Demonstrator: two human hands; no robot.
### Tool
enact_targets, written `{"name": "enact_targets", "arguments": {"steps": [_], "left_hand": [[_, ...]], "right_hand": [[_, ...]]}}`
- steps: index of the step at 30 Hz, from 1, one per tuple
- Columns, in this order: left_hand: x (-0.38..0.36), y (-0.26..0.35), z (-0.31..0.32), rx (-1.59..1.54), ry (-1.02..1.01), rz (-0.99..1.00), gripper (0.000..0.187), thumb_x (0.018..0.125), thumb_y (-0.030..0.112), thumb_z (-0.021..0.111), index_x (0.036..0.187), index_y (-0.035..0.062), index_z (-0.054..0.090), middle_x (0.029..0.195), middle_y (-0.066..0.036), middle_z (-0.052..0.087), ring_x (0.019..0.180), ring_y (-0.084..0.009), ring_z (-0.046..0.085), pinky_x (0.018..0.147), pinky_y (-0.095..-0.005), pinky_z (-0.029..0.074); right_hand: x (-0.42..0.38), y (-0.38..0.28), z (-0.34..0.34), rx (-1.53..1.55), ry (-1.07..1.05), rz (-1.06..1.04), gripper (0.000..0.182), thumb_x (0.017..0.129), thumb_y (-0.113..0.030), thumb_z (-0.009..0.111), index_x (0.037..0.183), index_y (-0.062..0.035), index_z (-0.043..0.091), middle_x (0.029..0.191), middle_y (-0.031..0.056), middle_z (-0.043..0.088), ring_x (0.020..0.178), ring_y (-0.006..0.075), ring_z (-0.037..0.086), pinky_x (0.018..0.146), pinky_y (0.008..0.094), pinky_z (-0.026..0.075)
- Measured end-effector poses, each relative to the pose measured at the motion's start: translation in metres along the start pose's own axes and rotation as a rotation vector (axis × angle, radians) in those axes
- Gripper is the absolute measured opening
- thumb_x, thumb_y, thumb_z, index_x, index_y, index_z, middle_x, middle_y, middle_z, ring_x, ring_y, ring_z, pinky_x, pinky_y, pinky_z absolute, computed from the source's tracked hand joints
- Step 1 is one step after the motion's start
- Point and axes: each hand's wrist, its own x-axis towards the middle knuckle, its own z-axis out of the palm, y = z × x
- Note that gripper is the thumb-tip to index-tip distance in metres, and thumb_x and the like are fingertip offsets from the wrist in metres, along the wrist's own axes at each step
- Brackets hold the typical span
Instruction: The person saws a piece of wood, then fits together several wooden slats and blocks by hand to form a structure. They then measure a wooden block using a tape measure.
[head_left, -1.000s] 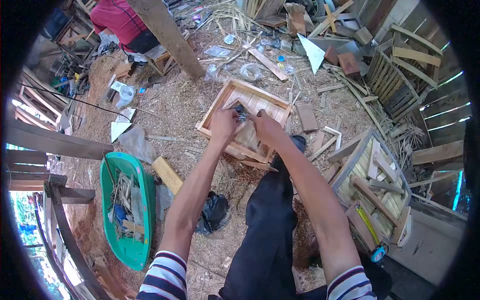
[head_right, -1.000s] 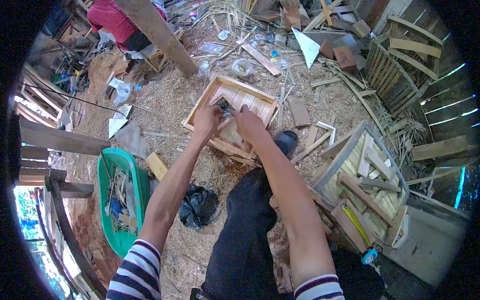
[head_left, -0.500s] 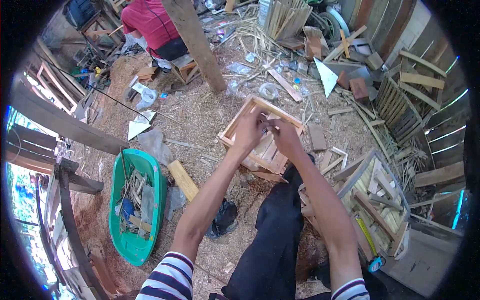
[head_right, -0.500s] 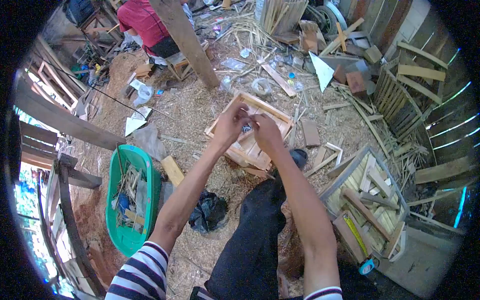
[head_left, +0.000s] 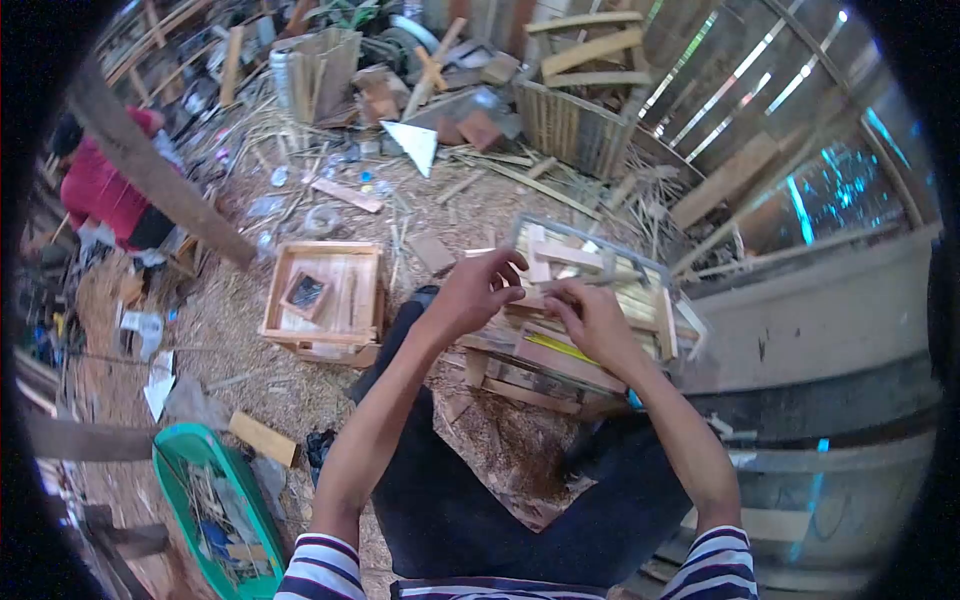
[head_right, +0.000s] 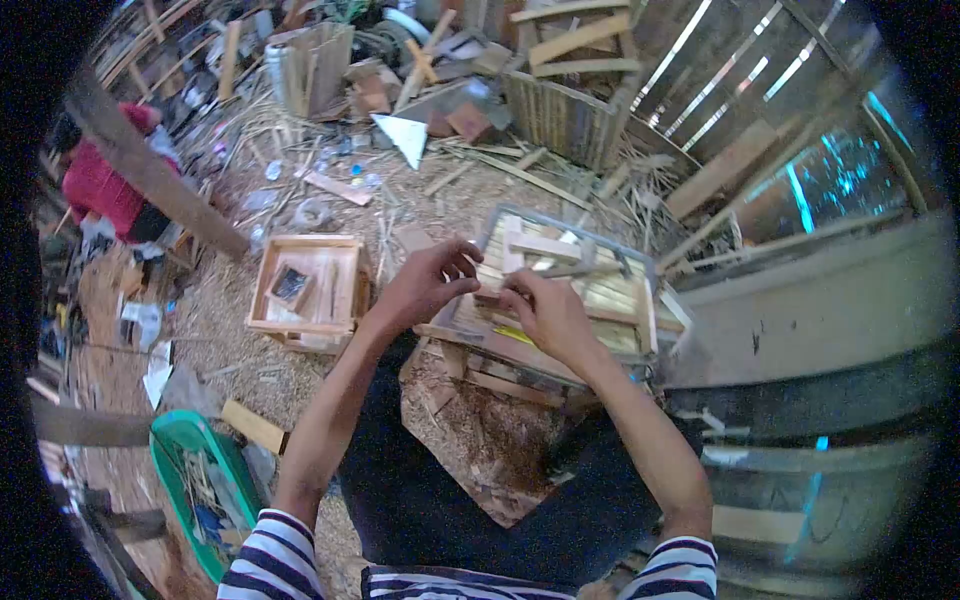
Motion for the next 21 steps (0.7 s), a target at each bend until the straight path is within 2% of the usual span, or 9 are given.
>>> {"name": "enact_targets", "arguments": {"steps": [3, 5, 6, 8, 9, 11, 15, 19, 21], "left_hand": [[0.009, -0.015, 0.049, 0.119, -0.071, 0.033, 0.024, 0.079, 0.009, 0.069, 0.101, 0.0036, 0.059, 0.083, -0.010, 0.065, 0.071, -0.0180, 0.060, 0.066, -0.0306, 0.048], [0.008, -0.034, 0.072, 0.204, -0.116, 0.130, 0.023, 0.078, 0.008, 0.069, 0.099, 0.0034, 0.061, 0.087, -0.012, 0.063, 0.073, -0.0202, 0.060, 0.066, -0.0313, 0.048], [0.006, -0.043, 0.079, 0.231, -0.112, 0.181, 0.022, 0.076, 0.007, 0.069, 0.097, 0.0027, 0.062, 0.089, -0.011, 0.061, 0.075, -0.0208, 0.060, 0.067, -0.0320, 0.049], [0.001, -0.056, 0.086, 0.234, -0.098, 0.126, 0.019, 0.077, 0.007, 0.067, 0.095, 0.0021, 0.063, 0.088, -0.013, 0.060, 0.075, -0.0241, 0.060, 0.068, -0.0348, 0.049], [-0.001, -0.062, 0.089, 0.233, -0.061, 0.069, 0.017, 0.078, 0.007, 0.065, 0.093, 0.0016, 0.064, 0.087, -0.015, 0.059, 0.075, -0.0274, 0.061, 0.069, -0.0377, 0.049], [-0.003, -0.069, 0.087, 0.251, -0.038, 0.014, 0.016, 0.077, 0.006, 0.066, 0.092, 0.0017, 0.063, 0.087, -0.014, 0.059, 0.073, -0.0265, 0.060, 0.068, -0.0363, 0.049], [0.005, -0.055, 0.078, 0.297, -0.127, -0.027, 0.018, 0.076, 0.010, 0.069, 0.092, 0.0019, 0.064, 0.087, -0.013, 0.059, 0.074, -0.0255, 0.058, 0.069, -0.0355, 0.048], [0.018, -0.042, 0.084, 0.355, -0.228, 0.082, 0.019, 0.078, 0.010, 0.067, 0.096, 0.0028, 0.064, 0.090, -0.012, 0.059, 0.079, -0.0267, 0.059, 0.072, -0.0359, 0.048], [0.022, -0.049, 0.086, 0.402, -0.262, 0.249, 0.021, 0.078, 0.009, 0.066, 0.098, 0.0040, 0.064, 0.092, -0.012, 0.059, 0.081, -0.0270, 0.059, 0.074, -0.0350, 0.048]], "right_hand": [[-0.058, 0.022, -0.027, -0.190, 0.093, 0.063, 0.014, 0.086, -0.013, 0.061, 0.091, -0.0007, 0.063, 0.073, 0.0140, 0.066, 0.062, 0.0263, 0.063, 0.061, 0.0347, 0.049], [-0.087, 0.058, -0.025, -0.116, 0.303, 0.118, 0.018, 0.085, -0.017, 0.065, 0.091, -0.0002, 0.064, 0.064, 0.0084, 0.060, 0.053, 0.0119, 0.049, 0.052, 0.0265, 0.040], [-0.096, 0.064, -0.027, -0.110, 0.317, 0.131, 0.018, 0.085, -0.017, 0.065, 0.091, -0.0002, 0.064, 0.064, 0.0084, 0.060, 0.053, 0.0119, 0.049, 0.052, 0.0265, 0.040], [-0.114, 0.069, -0.029, -0.063, 0.305, 0.344, 0.018, 0.084, -0.018, 0.065, 0.088, -0.0008, 0.065, 0.065, 0.0104, 0.061, 0.054, 0.0172, 0.054, 0.055, 0.0294, 0.043], [-0.119, 0.068, -0.035, -0.055, 0.312, 0.370, 0.018, 0.084, -0.018, 0.065, 0.088, -0.0008, 0.065, 0.065, 0.0104, 0.061, 0.054, 0.0172, 0.054, 0.055, 0.0294, 0.043], [-0.121, 0.066, -0.048, -0.214, 0.181, 0.385, 0.016, 0.083, -0.015, 0.063, 0.091, -0.0009, 0.064, 0.086, 0.0171, 0.064, 0.078, 0.0353, 0.061, 0.068, 0.0402, 0.048], [-0.139, 0.095, -0.065, -0.361, 0.186, 0.338, 0.015, 0.081, -0.013, 0.063, 0.089, -0.0011, 0.064, 0.088, 0.0178, 0.063, 0.082, 0.0369, 0.060, 0.072, 0.0427, 0.047], [-0.156, 0.091, -0.075, -0.350, 0.077, 0.440, 0.014, 0.081, -0.013, 0.063, 0.089, -0.0024, 0.064, 0.086, 0.0168, 0.060, 0.083, 0.0374, 0.058, 0.074, 0.0452, 0.046], [-0.161, 0.093, -0.078, -0.313, 0.054, 0.486, 0.011, 0.078, -0.010, 0.065, 0.087, -0.0038, 0.065, 0.092, 0.0157, 0.059, 0.087, 0.0361, 0.058, 0.077, 0.0452, 0.045]]}}
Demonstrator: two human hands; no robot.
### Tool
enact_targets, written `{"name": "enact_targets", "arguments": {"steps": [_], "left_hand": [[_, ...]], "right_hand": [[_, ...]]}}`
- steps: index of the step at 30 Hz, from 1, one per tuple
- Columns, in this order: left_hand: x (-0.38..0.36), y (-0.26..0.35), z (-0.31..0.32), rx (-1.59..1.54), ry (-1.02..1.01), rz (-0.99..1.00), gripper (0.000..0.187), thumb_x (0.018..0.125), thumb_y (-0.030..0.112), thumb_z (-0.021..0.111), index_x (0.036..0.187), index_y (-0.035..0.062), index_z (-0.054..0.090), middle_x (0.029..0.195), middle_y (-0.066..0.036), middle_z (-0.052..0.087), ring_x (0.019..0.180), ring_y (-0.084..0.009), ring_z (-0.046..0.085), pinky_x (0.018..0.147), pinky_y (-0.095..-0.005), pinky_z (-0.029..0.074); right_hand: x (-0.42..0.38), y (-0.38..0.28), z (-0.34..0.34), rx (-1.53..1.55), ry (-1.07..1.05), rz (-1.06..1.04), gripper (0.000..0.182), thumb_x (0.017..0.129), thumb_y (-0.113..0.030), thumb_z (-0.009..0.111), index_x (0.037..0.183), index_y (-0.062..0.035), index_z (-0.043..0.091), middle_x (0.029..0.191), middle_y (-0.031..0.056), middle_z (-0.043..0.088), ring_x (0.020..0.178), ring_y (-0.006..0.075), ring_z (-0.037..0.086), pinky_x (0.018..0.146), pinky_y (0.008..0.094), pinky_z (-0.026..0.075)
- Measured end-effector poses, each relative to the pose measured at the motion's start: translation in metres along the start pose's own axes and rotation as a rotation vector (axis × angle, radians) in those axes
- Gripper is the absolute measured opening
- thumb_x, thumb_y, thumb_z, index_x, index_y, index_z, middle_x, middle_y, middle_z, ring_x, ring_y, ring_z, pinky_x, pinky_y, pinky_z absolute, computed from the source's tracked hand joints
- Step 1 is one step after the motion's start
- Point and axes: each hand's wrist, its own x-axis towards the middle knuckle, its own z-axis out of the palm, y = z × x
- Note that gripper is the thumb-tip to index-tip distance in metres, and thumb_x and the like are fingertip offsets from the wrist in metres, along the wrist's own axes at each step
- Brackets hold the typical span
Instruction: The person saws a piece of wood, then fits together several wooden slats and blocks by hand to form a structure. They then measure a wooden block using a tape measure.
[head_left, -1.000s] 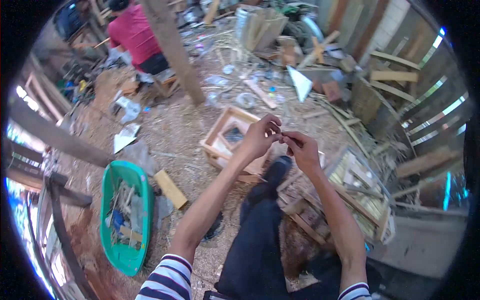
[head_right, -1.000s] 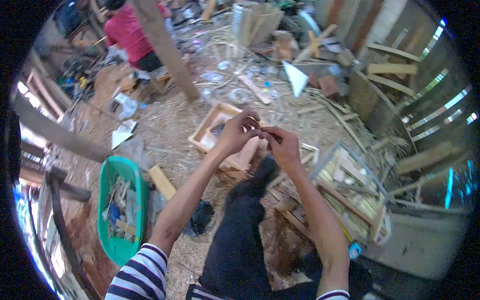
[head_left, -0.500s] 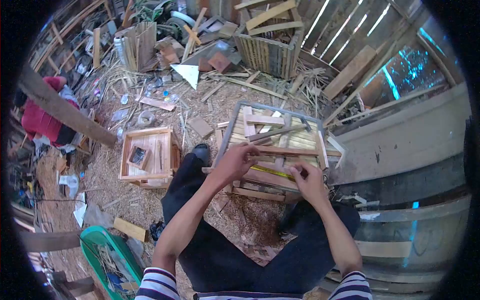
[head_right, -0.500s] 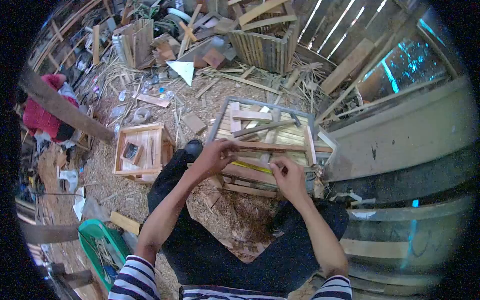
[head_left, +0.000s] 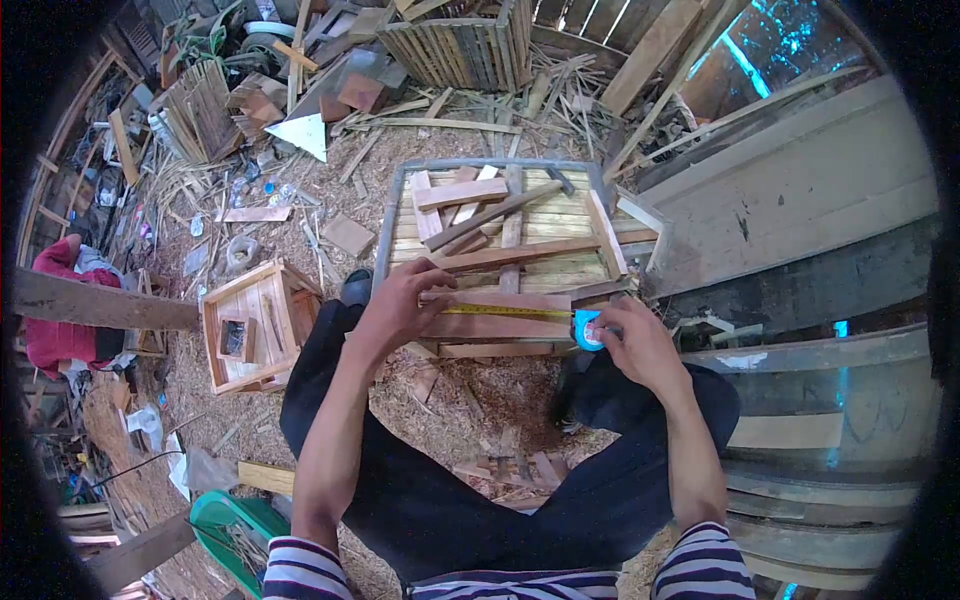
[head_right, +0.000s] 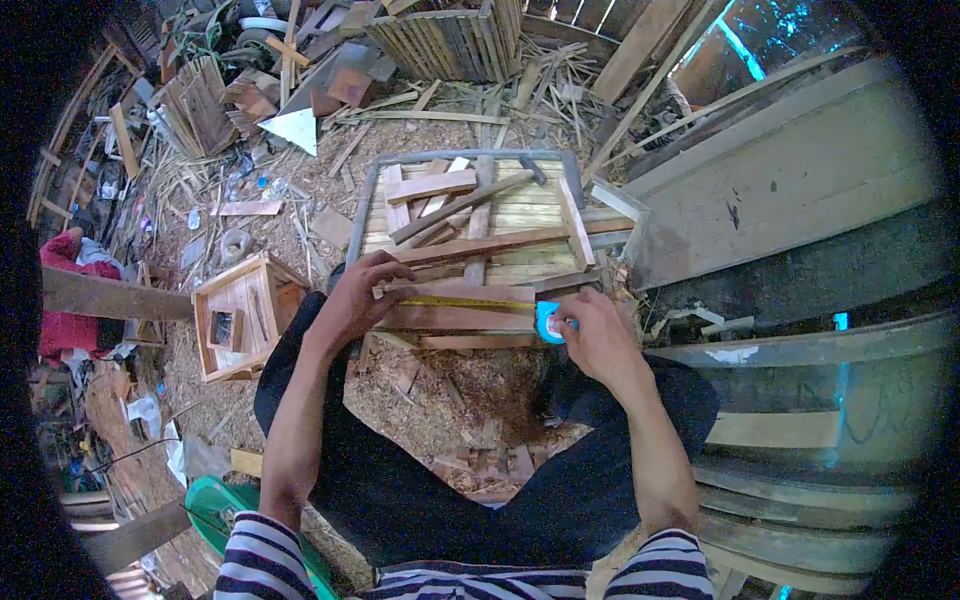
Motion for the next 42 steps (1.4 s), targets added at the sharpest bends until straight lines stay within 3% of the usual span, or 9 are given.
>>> {"name": "enact_targets", "arguments": {"steps": [13, 15, 16, 19, 21, 27, 30, 36, 42], "left_hand": [[-0.001, -0.025, -0.012, -0.086, -0.224, -0.236, 0.023, 0.072, 0.007, 0.073, 0.094, 0.0032, 0.065, 0.085, -0.010, 0.059, 0.075, -0.0214, 0.060, 0.070, -0.0323, 0.050], [0.000, -0.026, -0.008, -0.086, -0.204, -0.204, 0.021, 0.072, 0.007, 0.073, 0.091, 0.0023, 0.065, 0.082, -0.009, 0.059, 0.075, -0.0203, 0.060, 0.070, -0.0321, 0.050], [0.000, -0.028, -0.007, -0.088, -0.199, -0.204, 0.021, 0.072, 0.007, 0.073, 0.091, 0.0023, 0.065, 0.082, -0.009, 0.059, 0.075, -0.0203, 0.060, 0.070, -0.0321, 0.050], [-0.001, -0.033, -0.004, -0.115, -0.186, -0.220, 0.018, 0.073, 0.006, 0.072, 0.088, 0.0021, 0.065, 0.081, -0.009, 0.059, 0.074, -0.0196, 0.060, 0.070, -0.0315, 0.049], [0.000, -0.034, -0.003, -0.135, -0.181, -0.239, 0.017, 0.073, 0.004, 0.072, 0.088, 0.0025, 0.065, 0.081, -0.008, 0.060, 0.074, -0.0192, 0.060, 0.070, -0.0307, 0.049], [0.001, -0.036, -0.001, -0.225, -0.140, -0.361, 0.017, 0.070, 0.002, 0.074, 0.085, 0.0011, 0.065, 0.077, -0.007, 0.064, 0.073, -0.0157, 0.059, 0.070, -0.0301, 0.048], [0.001, -0.030, -0.003, -0.222, -0.143, -0.388, 0.016, 0.070, 0.000, 0.073, 0.084, 0.0001, 0.066, 0.076, -0.006, 0.064, 0.073, -0.0137, 0.059, 0.070, -0.0295, 0.048], [0.000, -0.037, 0.001, -0.240, -0.115, -0.444, 0.017, 0.070, 0.005, 0.074, 0.086, 0.0022, 0.066, 0.077, -0.006, 0.067, 0.074, -0.0151, 0.061, 0.071, -0.0302, 0.048], [-0.002, -0.035, 0.002, -0.195, -0.094, -0.410, 0.016, 0.071, 0.006, 0.074, 0.085, 0.0020, 0.067, 0.076, -0.007, 0.066, 0.072, -0.0153, 0.061, 0.070, -0.0304, 0.048]], "right_hand": [[-0.007, 0.015, 0.051, -0.167, -0.013, -0.096, 0.009, 0.068, -0.005, 0.066, 0.076, -0.0038, 0.070, 0.130, 0.0129, 0.046, 0.116, 0.0308, 0.044, 0.090, 0.0395, 0.045], [-0.006, 0.017, 0.054, -0.169, 0.022, -0.110, 0.039, 0.084, -0.009, 0.054, 0.121, 0.0007, 0.049, 0.122, 0.0179, 0.046, 0.099, 0.0382, 0.052, 0.085, 0.0454, 0.043], [-0.006, 0.016, 0.053, -0.172, 0.021, -0.114, 0.039, 0.084, -0.009, 0.054, 0.121, 0.0007, 0.049, 0.122, 0.0179, 0.046, 0.099, 0.0382, 0.052, 0.085, 0.0454, 0.043], [-0.005, 0.007, 0.045, -0.264, 0.011, -0.187, 0.037, 0.083, -0.010, 0.054, 0.118, 0.0013, 0.051, 0.122, 0.0174, 0.047, 0.099, 0.0375, 0.052, 0.082, 0.0454, 0.043], [-0.004, -0.002, 0.034, -0.323, -0.022, -0.233, 0.007, 0.071, -0.008, 0.064, 0.074, -0.0044, 0.069, 0.130, 0.0133, 0.047, 0.114, 0.0287, 0.046, 0.086, 0.0398, 0.046], [0.008, 0.000, 0.024, -0.259, 0.074, -0.252, 0.028, 0.078, -0.012, 0.060, 0.102, 0.0017, 0.056, 0.117, 0.0171, 0.051, 0.106, 0.0331, 0.051, 0.083, 0.0425, 0.046], [0.020, -0.002, 0.027, -0.280, -0.119, -0.034, 0.031, 0.083, -0.018, 0.057, 0.101, 0.0058, 0.050, 0.105, 0.0204, 0.051, 0.104, 0.0367, 0.051, 0.080, 0.0454, 0.047], [0.016, 0.009, 0.031, -0.244, 0.166, -0.355, 0.040, 0.076, -0.012, 0.068, 0.103, 0.0022, 0.043, 0.101, 0.0201, 0.048, 0.094, 0.0389, 0.054, 0.079, 0.0461, 0.045], [0.027, 0.029, 0.017, 0.006, 0.001, -0.180, 0.043, 0.074, -0.017, 0.069, 0.103, 0.0020, 0.043, 0.095, 0.0231, 0.055, 0.093, 0.0416, 0.055, 0.079, 0.0460, 0.045]]}}
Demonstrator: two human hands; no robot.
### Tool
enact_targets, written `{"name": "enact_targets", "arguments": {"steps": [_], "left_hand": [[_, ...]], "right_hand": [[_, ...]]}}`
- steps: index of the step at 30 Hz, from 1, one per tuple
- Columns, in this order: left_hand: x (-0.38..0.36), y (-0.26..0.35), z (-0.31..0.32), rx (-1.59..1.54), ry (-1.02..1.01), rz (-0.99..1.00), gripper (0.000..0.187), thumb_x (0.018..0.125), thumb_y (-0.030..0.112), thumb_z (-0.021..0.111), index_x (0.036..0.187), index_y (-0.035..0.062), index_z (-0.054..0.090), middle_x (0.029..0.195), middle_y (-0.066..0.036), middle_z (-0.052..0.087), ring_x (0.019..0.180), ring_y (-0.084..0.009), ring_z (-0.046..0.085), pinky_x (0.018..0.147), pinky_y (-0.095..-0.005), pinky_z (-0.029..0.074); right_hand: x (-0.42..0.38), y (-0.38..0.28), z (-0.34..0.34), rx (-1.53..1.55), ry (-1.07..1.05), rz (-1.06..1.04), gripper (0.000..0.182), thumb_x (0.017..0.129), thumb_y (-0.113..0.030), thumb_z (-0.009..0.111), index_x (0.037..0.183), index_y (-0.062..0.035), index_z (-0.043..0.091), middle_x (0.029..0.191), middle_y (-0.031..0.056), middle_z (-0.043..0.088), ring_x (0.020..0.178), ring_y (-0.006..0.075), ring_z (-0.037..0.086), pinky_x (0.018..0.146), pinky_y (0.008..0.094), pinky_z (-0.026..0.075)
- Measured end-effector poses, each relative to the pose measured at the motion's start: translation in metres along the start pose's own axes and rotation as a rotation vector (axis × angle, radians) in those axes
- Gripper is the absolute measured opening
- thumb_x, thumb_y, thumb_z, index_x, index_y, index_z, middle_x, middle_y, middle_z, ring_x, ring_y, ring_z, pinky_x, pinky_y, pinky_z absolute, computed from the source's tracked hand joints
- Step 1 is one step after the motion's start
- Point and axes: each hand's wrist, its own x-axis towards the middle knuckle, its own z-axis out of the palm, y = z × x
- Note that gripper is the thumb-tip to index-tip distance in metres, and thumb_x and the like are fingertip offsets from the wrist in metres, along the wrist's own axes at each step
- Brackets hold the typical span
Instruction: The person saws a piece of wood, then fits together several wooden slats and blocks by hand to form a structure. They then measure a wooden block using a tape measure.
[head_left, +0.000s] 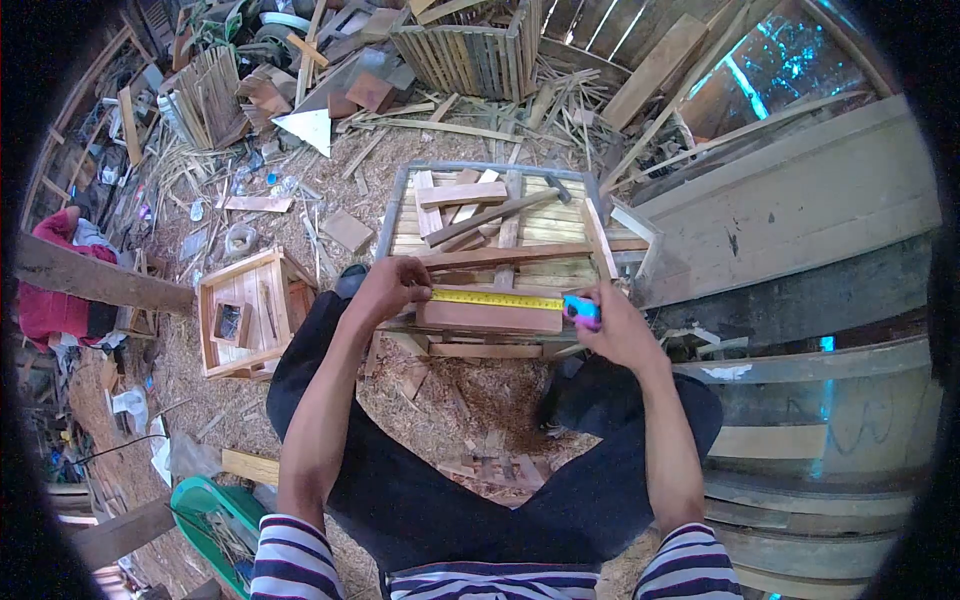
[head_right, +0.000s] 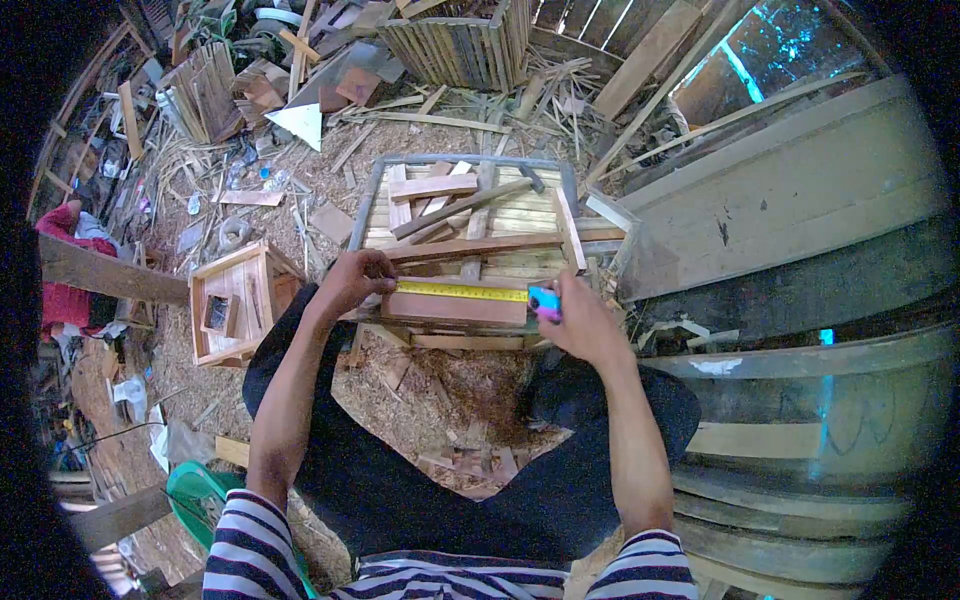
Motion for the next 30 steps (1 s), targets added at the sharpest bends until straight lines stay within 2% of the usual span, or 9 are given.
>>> {"name": "enact_targets", "arguments": {"steps": [1, 12, 14, 18, 19, 21, 25, 28, 30], "left_hand": [[-0.001, 0.003, -0.001, 0.034, 0.008, -0.016, 0.016, 0.071, 0.006, 0.074, 0.085, 0.0020, 0.067, 0.075, -0.007, 0.066, 0.072, -0.0155, 0.061, 0.070, -0.0306, 0.048], [0.000, -0.001, 0.006, 0.002, 0.060, 0.020, 0.017, 0.067, 0.001, 0.073, 0.082, -0.0002, 0.066, 0.077, -0.011, 0.063, 0.074, -0.0202, 0.060, 0.069, -0.0316, 0.048], [0.000, -0.006, 0.007, -0.035, 0.063, 0.019, 0.017, 0.066, 0.001, 0.072, 0.082, -0.0002, 0.066, 0.078, -0.012, 0.062, 0.073, -0.0212, 0.060, 0.069, -0.0320, 0.048], [0.000, -0.006, 0.007, 0.015, 0.065, 0.055, 0.017, 0.066, 0.002, 0.073, 0.082, 0.0002, 0.066, 0.078, -0.012, 0.062, 0.072, -0.0214, 0.060, 0.068, -0.0321, 0.048], [-0.001, -0.004, 0.007, 0.018, 0.055, 0.047, 0.017, 0.066, 0.003, 0.073, 0.082, 0.0005, 0.066, 0.078, -0.012, 0.062, 0.072, -0.0210, 0.060, 0.068, -0.0319, 0.048], [-0.002, -0.002, 0.006, 0.013, 0.059, 0.031, 0.016, 0.067, 0.004, 0.073, 0.082, 0.0007, 0.067, 0.078, -0.011, 0.063, 0.072, -0.0205, 0.060, 0.068, -0.0316, 0.048], [-0.003, 0.000, 0.006, 0.022, 0.088, 0.007, 0.014, 0.070, 0.008, 0.072, 0.082, 0.0012, 0.067, 0.078, -0.011, 0.065, 0.072, -0.0190, 0.061, 0.068, -0.0308, 0.048], [-0.002, 0.001, 0.006, 0.013, 0.092, 0.005, 0.015, 0.071, 0.008, 0.072, 0.083, 0.0005, 0.068, 0.078, -0.011, 0.065, 0.072, -0.0181, 0.061, 0.068, -0.0304, 0.048], [0.000, -0.001, 0.007, -0.014, 0.081, -0.035, 0.016, 0.071, 0.008, 0.072, 0.085, 0.0004, 0.068, 0.078, -0.010, 0.065, 0.072, -0.0179, 0.061, 0.069, -0.0303, 0.048]], "right_hand": [[0.000, -0.003, -0.005, -0.019, -0.015, 0.136, 0.043, 0.073, -0.017, 0.069, 0.102, 0.0007, 0.043, 0.090, 0.0230, 0.057, 0.090, 0.0421, 0.056, 0.078, 0.0458, 0.045], [0.000, 0.002, -0.014, 0.052, -0.031, 0.159, 0.040, 0.075, -0.010, 0.069, 0.104, -0.0007, 0.043, 0.091, 0.0220, 0.058, 0.089, 0.0421, 0.057, 0.076, 0.0467, 0.045], [0.001, 0.000, -0.004, -0.031, 0.077, 0.031, 0.034, 0.078, -0.004, 0.066, 0.100, 0.0020, 0.041, 0.085, 0.0204, 0.060, 0.078, 0.0348, 0.061, 0.067, 0.0387, 0.047], [0.004, -0.002, -0.003, -0.038, -0.014, 0.022, 0.048, 0.080, -0.006, 0.065, 0.117, 0.0035, 0.035, 0.095, 0.0233, 0.058, 0.090, 0.0396, 0.058, 0.077, 0.0437, 0.046], [0.004, -0.004, -0.003, -0.039, -0.015, 0.024, 0.048, 0.080, -0.006, 0.065, 0.117, 0.0035, 0.035, 0.095, 0.0233, 0.058, 0.090, 0.0396, 0.058, 0.077, 0.0437, 0.046], [0.003, -0.008, -0.004, -0.002, 0.026, 0.028, 0.032, 0.078, -0.006, 0.065, 0.096, -0.0019, 0.038, 0.088, 0.0203, 0.053, 0.088, 0.0410, 0.054, 0.073, 0.0475, 0.042], [0.004, -0.008, -0.006, 0.011, 0.028, -0.016, 0.035, 0.077, -0.008, 0.067, 0.097, -0.0017, 0.039, 0.090, 0.0210, 0.055, 0.089, 0.0410, 0.055, 0.073, 0.0471, 0.043], [0.005, -0.004, -0.010, -0.029, -0.063, 0.115, 0.038, 0.076, -0.011, 0.068, 0.099, -0.0012, 0.039, 0.091, 0.0214, 0.057, 0.090, 0.0410, 0.056, 0.074, 0.0462, 0.044], [0.005, -0.001, -0.010, -0.040, -0.101, 0.100, 0.047, 0.075, -0.007, 0.070, 0.108, 0.0021, 0.038, 0.083, 0.0216, 0.059, 0.078, 0.0406, 0.059, 0.069, 0.0430, 0.046]]}}
